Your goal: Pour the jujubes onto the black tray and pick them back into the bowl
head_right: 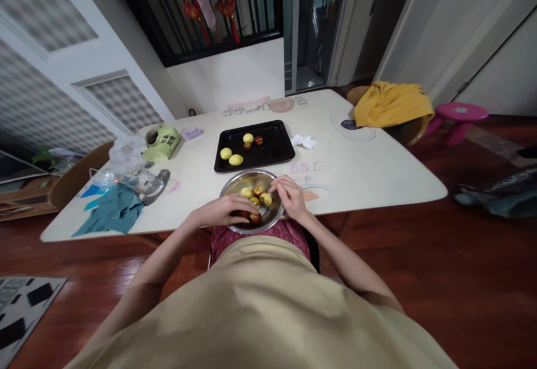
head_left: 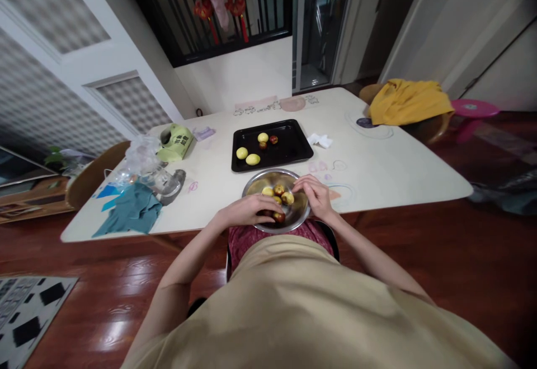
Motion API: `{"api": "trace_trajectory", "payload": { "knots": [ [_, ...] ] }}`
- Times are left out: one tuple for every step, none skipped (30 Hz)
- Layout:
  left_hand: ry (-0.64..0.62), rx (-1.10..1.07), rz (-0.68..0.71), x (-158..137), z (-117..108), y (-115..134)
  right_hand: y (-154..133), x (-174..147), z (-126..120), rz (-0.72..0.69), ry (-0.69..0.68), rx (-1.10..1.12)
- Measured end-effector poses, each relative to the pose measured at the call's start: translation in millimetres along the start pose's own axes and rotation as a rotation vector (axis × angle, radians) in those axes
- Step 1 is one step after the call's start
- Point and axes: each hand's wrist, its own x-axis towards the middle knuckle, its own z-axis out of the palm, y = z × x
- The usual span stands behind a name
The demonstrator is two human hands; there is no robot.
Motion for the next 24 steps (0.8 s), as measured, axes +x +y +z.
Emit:
{"api": "trace_trajectory", "payload": {
  "knots": [
    [0.025, -0.017, 0.0, -3, 1, -1, 1, 4, -2, 0.006, -0.003, -0.001],
    [0.058, -0.033, 0.001, -5, 2, -1, 2, 9, -4, 0.011, -0.008, -0.008],
    [0.101, -0.046, 0.002, -8, 4, -2, 5, 16, -6, 0.017, -0.013, -0.023],
    [0.153, -0.057, 0.005, -11, 7, -3, 9, 26, -9, 0.022, -0.02, -0.047],
    [0.213, -0.067, 0.008, -13, 9, -5, 14, 37, -11, 0.026, -0.03, -0.083],
    [0.277, -0.075, 0.011, -15, 13, -6, 20, 50, -12, 0.03, -0.044, -0.128],
    [0.341, -0.082, 0.015, -16, 16, -6, 28, 65, -13, 0.03, -0.068, -0.18],
    [0.4, -0.089, 0.02, -17, 19, -7, 37, 80, -12, 0.034, -0.106, -0.24],
    [0.454, -0.093, 0.026, -16, 23, -7, 47, 95, -10, 0.048, -0.151, -0.295],
    [0.502, -0.095, 0.031, -16, 26, -7, 57, 110, -7, 0.063, -0.212, -0.348],
    [0.544, -0.094, 0.038, -15, 30, -7, 68, 123, -2, 0.077, -0.279, -0.405],
    [0.579, -0.094, 0.044, -13, 33, -7, 78, 136, 3, 0.09, -0.339, -0.469],
    [0.612, -0.093, 0.048, -12, 36, -7, 88, 146, 9, 0.11, -0.391, -0.54],
    [0.648, -0.093, 0.052, -11, 39, -7, 96, 156, 15, 0.132, -0.44, -0.61],
    [0.687, -0.093, 0.052, -10, 42, -7, 103, 163, 22, 0.157, -0.483, -0.676],
    [0.727, -0.095, 0.049, -9, 45, -8, 109, 169, 30, 0.181, -0.518, -0.731],
    [0.768, -0.096, 0.045, -9, 48, -9, 114, 173, 37, 0.202, -0.545, -0.772],
    [0.809, -0.096, 0.039, -9, 50, -11, 118, 177, 44, 0.218, -0.563, -0.8],
    [0.848, -0.095, 0.031, -9, 53, -14, 122, 180, 50, 0.23, -0.573, -0.817],
    [0.882, -0.093, 0.022, -10, 55, -16, 124, 182, 56, 0.238, -0.579, -0.827],
    [0.912, -0.093, 0.012, -10, 57, -19, 126, 184, 61, 0.245, -0.581, -0.834],
    [0.937, -0.094, 0.002, -11, 58, -22, 128, 186, 66, 0.252, -0.582, -0.844],
    [0.957, -0.099, -0.009, -11, 59, -26, 130, 188, 69, 0.26, -0.582, -0.852],
    [0.972, -0.108, -0.015, -11, 60, -28, 131, 189, 72, 0.268, -0.582, -0.859]
  ]
}}
